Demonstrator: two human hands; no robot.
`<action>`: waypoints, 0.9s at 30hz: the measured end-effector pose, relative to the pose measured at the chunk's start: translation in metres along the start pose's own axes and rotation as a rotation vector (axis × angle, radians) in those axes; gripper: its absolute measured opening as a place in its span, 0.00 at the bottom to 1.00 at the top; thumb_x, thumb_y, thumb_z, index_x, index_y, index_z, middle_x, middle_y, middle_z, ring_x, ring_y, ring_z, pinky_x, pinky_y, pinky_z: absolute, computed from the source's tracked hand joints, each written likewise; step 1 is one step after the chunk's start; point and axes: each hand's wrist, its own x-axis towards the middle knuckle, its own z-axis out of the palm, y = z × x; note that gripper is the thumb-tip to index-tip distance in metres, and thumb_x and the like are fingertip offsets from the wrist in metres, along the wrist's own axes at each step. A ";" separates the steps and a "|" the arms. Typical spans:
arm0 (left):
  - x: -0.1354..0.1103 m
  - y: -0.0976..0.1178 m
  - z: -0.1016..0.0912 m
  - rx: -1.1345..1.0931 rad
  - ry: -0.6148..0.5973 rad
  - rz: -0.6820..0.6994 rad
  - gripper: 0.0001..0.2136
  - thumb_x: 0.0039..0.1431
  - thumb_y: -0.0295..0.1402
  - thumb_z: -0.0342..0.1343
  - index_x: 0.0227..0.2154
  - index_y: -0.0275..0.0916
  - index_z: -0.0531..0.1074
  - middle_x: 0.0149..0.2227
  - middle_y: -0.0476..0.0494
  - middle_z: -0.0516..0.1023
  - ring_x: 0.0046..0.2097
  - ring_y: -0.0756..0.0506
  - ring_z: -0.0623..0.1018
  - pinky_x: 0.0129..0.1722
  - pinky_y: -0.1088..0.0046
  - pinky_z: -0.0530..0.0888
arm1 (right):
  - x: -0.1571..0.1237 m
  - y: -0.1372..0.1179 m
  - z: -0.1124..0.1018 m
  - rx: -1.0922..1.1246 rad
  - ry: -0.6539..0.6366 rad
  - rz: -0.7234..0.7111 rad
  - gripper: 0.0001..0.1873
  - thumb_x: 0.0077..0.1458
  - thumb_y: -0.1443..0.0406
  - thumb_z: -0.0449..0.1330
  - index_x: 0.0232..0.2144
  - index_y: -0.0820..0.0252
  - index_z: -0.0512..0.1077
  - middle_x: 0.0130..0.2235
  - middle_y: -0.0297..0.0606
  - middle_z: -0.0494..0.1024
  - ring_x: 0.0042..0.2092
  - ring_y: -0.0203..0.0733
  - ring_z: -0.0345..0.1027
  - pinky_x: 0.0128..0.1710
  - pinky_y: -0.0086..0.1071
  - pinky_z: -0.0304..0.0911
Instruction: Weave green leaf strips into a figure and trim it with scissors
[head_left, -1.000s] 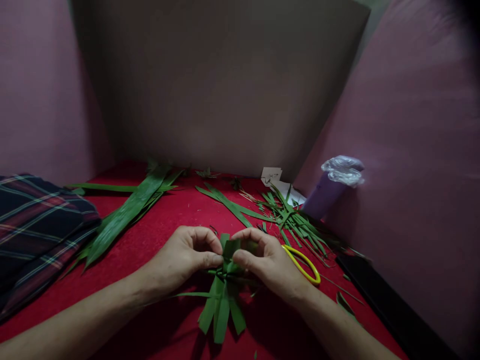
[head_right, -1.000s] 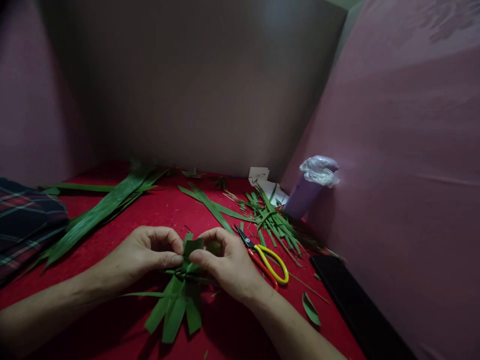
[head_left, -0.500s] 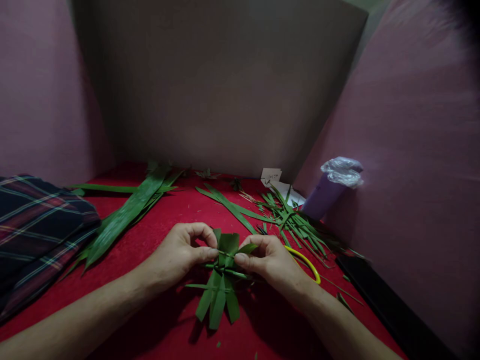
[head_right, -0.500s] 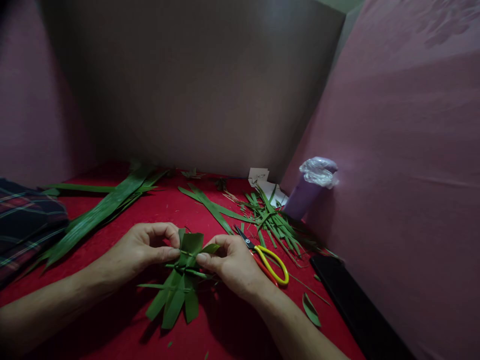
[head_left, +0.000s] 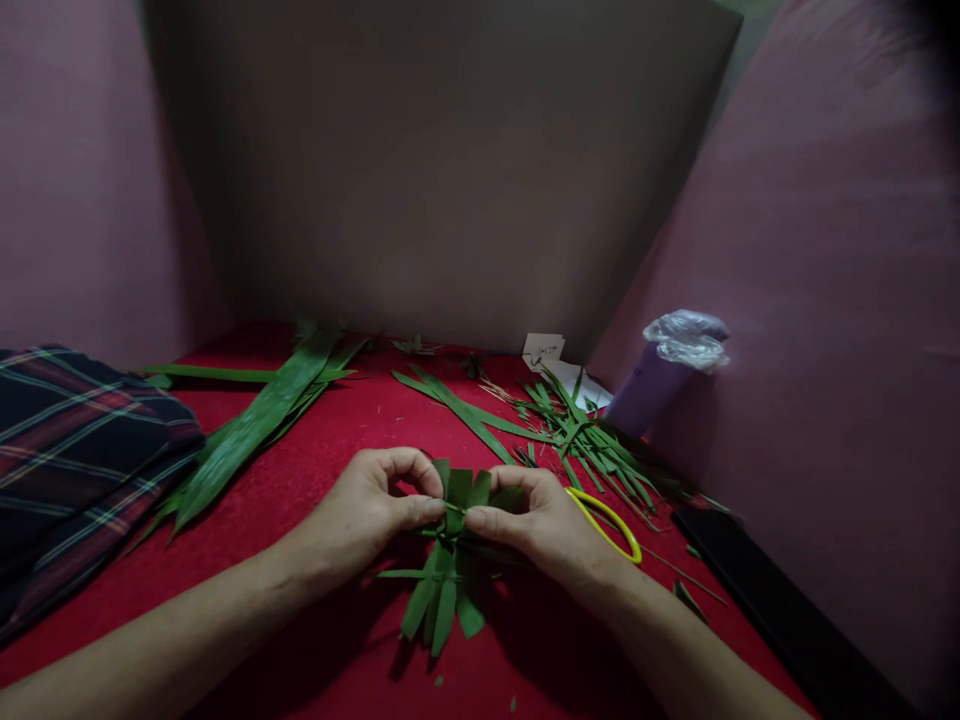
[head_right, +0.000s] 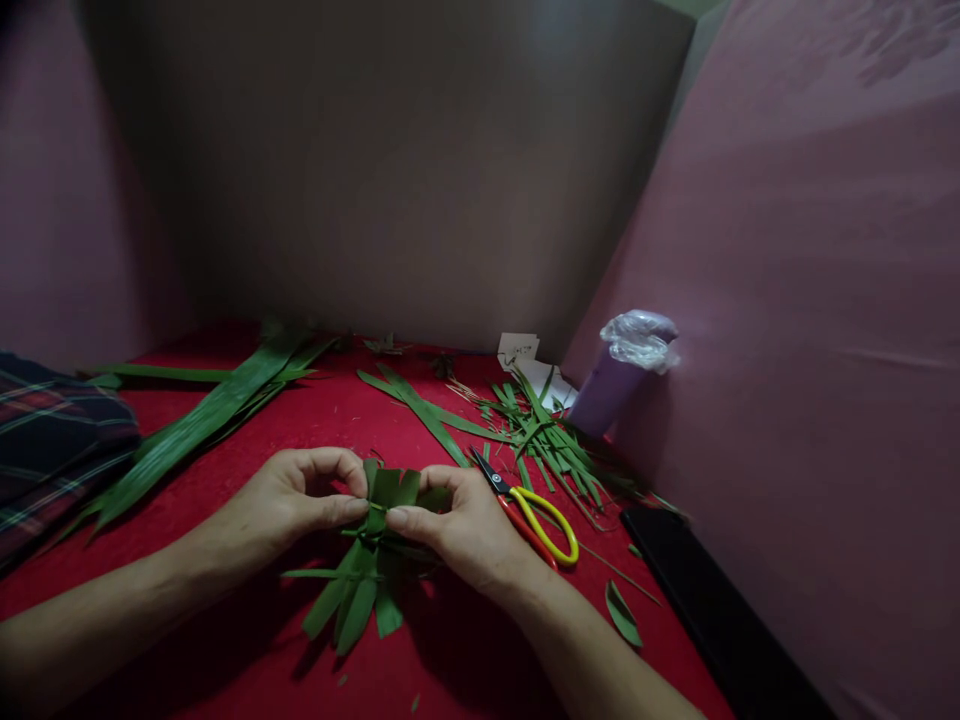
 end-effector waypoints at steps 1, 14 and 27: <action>0.000 0.000 0.000 0.000 -0.003 0.007 0.07 0.43 0.31 0.61 0.22 0.37 0.67 0.18 0.54 0.68 0.21 0.52 0.67 0.22 0.76 0.61 | 0.000 0.000 0.000 -0.012 0.008 -0.006 0.14 0.37 0.61 0.69 0.21 0.63 0.68 0.20 0.28 0.69 0.21 0.30 0.61 0.24 0.27 0.57; 0.000 0.003 -0.001 0.008 0.054 -0.040 0.08 0.40 0.30 0.62 0.20 0.37 0.67 0.16 0.55 0.68 0.18 0.53 0.66 0.20 0.78 0.59 | 0.000 0.003 -0.002 -0.032 0.033 0.005 0.14 0.38 0.60 0.68 0.21 0.62 0.68 0.19 0.29 0.68 0.21 0.32 0.61 0.24 0.29 0.56; -0.004 0.006 0.009 -0.010 0.007 0.009 0.05 0.43 0.29 0.60 0.22 0.37 0.68 0.22 0.52 0.71 0.23 0.50 0.72 0.23 0.73 0.69 | -0.003 -0.011 -0.002 -0.139 -0.046 -0.006 0.09 0.43 0.61 0.63 0.27 0.61 0.70 0.21 0.29 0.66 0.22 0.31 0.57 0.22 0.27 0.52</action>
